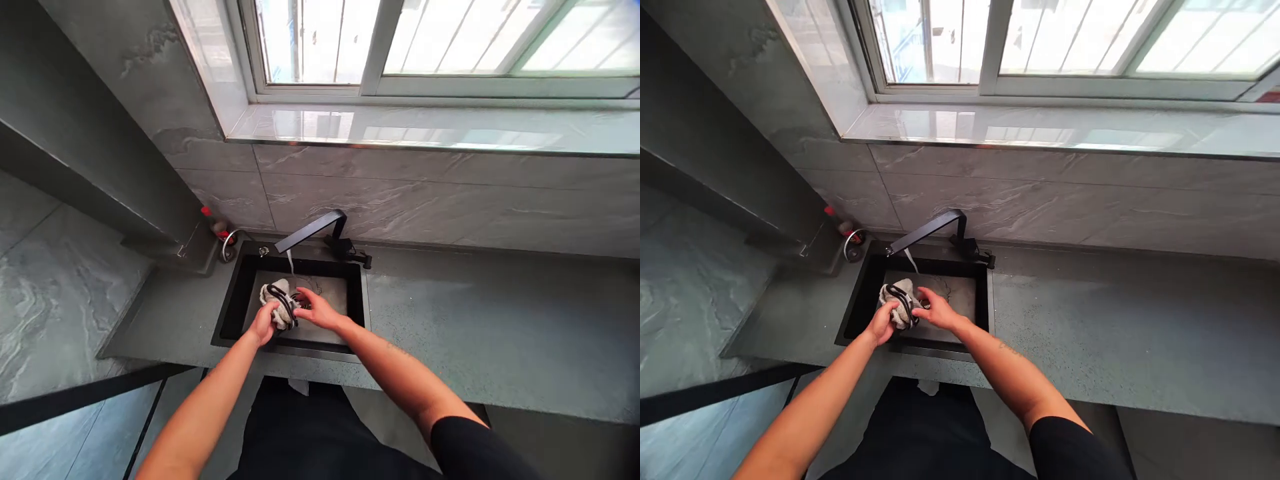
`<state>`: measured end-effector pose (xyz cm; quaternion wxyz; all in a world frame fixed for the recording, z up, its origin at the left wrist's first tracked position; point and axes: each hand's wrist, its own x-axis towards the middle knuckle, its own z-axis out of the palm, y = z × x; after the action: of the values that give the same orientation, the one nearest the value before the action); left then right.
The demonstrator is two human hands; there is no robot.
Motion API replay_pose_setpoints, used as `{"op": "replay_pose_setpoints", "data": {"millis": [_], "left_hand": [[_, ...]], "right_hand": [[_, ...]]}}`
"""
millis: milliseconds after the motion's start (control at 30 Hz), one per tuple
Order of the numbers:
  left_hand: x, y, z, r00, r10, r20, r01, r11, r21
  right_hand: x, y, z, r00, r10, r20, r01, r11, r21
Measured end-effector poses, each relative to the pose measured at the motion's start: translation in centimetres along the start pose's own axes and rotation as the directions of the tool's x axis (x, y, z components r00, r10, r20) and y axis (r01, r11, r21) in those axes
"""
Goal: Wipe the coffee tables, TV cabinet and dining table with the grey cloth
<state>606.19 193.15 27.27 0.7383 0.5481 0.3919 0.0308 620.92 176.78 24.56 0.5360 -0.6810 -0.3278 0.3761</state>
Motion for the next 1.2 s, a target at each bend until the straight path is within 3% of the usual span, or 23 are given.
{"op": "replay_pose_setpoints", "data": {"millis": [100, 200, 333, 467, 600, 700, 833, 933, 1000, 1067, 1133, 1200], "left_hand": [[3.4, 2.5, -0.3, 0.991, 0.055, 0.124, -0.080, 0.975, 0.205], [6.2, 5.2, -1.4, 0.962, 0.114, 0.247, -0.210, 0.886, 0.412], [8.4, 8.3, -3.8, 0.899, 0.133, 0.417, -0.368, 0.745, 0.556], [9.4, 11.5, -7.6, 0.872, 0.158, 0.464, -0.455, 0.613, 0.646], [8.7, 14.9, -11.1, 0.857, 0.215, 0.468, -0.510, 0.486, 0.710], [7.2, 16.6, -12.6, 0.851, 0.284, 0.442, -0.523, 0.390, 0.758], [4.7, 17.5, -13.2, 0.892, 0.287, 0.349, -0.445, 0.430, 0.785], [2.5, 17.3, -12.4, 0.871, 0.292, 0.396, -0.490, 0.453, 0.745], [0.8, 16.9, -11.2, 0.815, 0.317, 0.485, -0.580, 0.445, 0.682], [-0.6, 16.2, -9.9, 0.763, 0.325, 0.559, -0.643, 0.471, 0.604], [-1.5, 15.3, -8.8, 0.740, 0.336, 0.582, -0.656, 0.550, 0.517], [-1.8, 14.5, -8.1, 0.738, 0.388, 0.552, -0.648, 0.636, 0.418]], "right_hand": [[1.8, -0.5, 2.7, 0.982, 0.149, -0.114, -0.127, 0.974, 0.188], [3.9, -1.4, 3.1, 0.959, 0.207, -0.192, -0.163, 0.961, 0.222], [5.3, -2.2, 2.3, 0.937, 0.237, -0.257, -0.187, 0.961, 0.205], [4.5, -3.0, -0.1, 0.947, 0.233, -0.223, -0.216, 0.971, 0.099], [3.2, -4.7, -2.1, 0.985, 0.120, -0.127, -0.144, 0.968, -0.208], [2.5, -6.0, -2.3, 0.993, 0.077, -0.093, -0.103, 0.943, -0.317], [1.6, -6.6, -2.0, 0.997, 0.070, -0.019, -0.072, 0.906, -0.417], [1.4, -5.9, -1.2, 0.992, 0.116, 0.049, -0.083, 0.893, -0.442], [1.8, -4.9, 0.2, 0.983, 0.176, 0.049, -0.151, 0.934, -0.325], [2.5, -3.7, 2.3, 0.963, 0.268, -0.027, -0.267, 0.963, 0.031], [3.3, -2.5, 4.8, 0.925, 0.371, -0.084, -0.307, 0.858, 0.412], [3.9, -1.5, 6.9, 0.902, 0.426, -0.072, -0.304, 0.745, 0.594]]}}
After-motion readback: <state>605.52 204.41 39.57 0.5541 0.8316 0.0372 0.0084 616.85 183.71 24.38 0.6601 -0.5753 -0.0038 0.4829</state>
